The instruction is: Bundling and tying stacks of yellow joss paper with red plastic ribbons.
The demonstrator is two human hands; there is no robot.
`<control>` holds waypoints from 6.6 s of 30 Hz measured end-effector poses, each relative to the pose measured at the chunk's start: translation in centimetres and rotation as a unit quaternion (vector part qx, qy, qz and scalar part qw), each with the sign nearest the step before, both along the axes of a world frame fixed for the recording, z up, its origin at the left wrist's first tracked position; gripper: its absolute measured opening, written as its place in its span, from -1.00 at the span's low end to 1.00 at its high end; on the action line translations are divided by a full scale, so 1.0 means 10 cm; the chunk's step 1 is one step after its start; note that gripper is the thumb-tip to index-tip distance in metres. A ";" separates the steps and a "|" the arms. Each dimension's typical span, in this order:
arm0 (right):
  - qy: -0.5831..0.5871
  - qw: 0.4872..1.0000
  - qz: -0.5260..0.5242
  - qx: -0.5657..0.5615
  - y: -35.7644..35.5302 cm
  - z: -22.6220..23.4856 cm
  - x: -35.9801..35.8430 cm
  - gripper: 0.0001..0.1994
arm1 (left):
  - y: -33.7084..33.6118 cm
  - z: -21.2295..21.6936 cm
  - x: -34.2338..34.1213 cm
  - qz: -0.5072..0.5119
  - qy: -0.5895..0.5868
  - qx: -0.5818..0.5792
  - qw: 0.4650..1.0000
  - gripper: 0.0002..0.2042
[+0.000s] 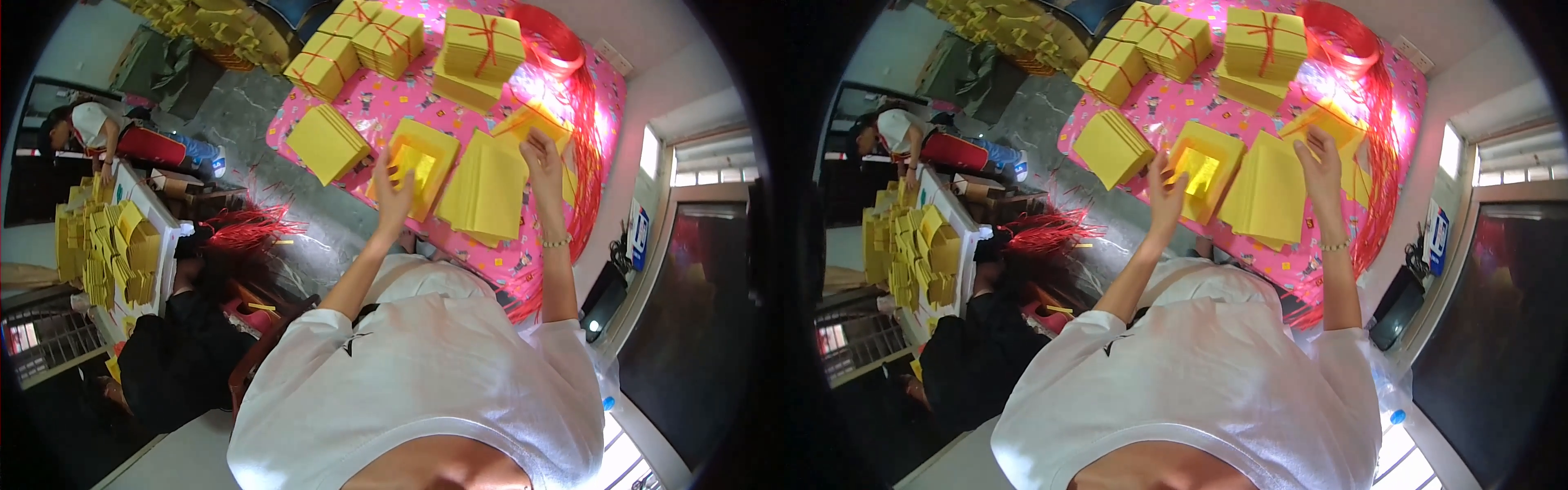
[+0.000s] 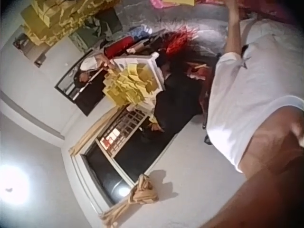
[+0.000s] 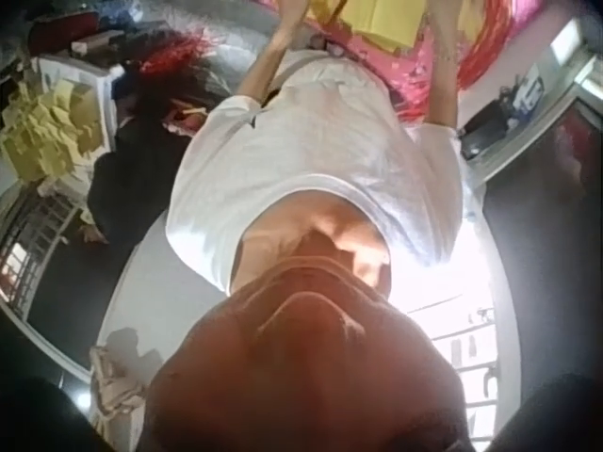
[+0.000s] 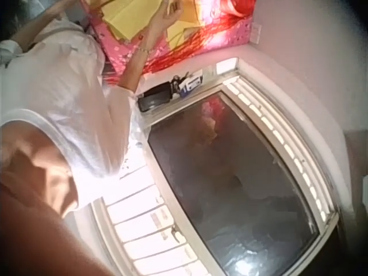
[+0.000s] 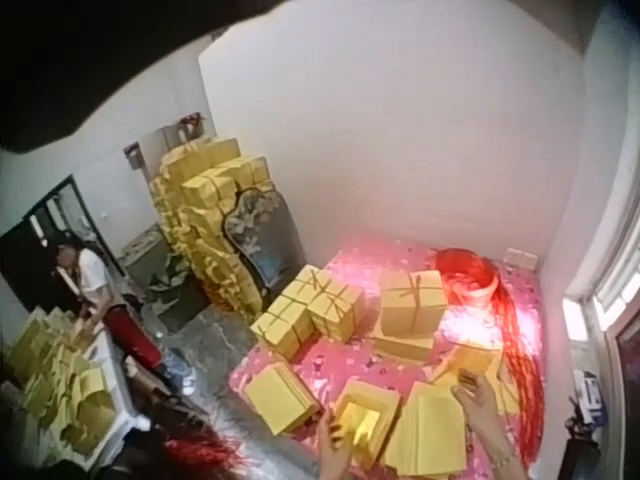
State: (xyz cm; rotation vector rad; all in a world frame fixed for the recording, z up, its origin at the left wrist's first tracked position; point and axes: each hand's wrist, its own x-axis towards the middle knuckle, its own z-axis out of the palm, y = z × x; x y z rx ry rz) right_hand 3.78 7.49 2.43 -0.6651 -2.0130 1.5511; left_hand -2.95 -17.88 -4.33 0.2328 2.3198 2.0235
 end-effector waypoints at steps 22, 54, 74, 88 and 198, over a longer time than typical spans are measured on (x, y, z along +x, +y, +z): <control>-0.358 0.813 0.403 -0.219 -2.02 -1.42 -2.28 -0.12 | -1.57 -1.13 -1.28 0.113 -0.321 0.088 0.936 -0.50; 0.085 0.959 0.252 -0.095 -1.18 0.38 -0.05 -0.16 | -0.38 0.75 -0.49 -0.285 -0.194 0.220 0.912 -0.22; -0.145 0.933 0.328 0.010 -0.22 1.14 0.48 -0.37 | 0.33 1.54 -0.72 -0.516 0.189 -0.109 0.828 0.26; 0.015 0.925 0.158 -0.344 -0.07 0.86 0.57 -0.25 | 0.36 1.36 -0.40 -0.379 -0.276 0.183 0.864 -0.17; -0.083 0.884 0.085 -0.453 0.01 -0.20 0.68 -0.52 | 0.84 0.37 0.30 -0.263 -0.151 0.051 0.951 -0.21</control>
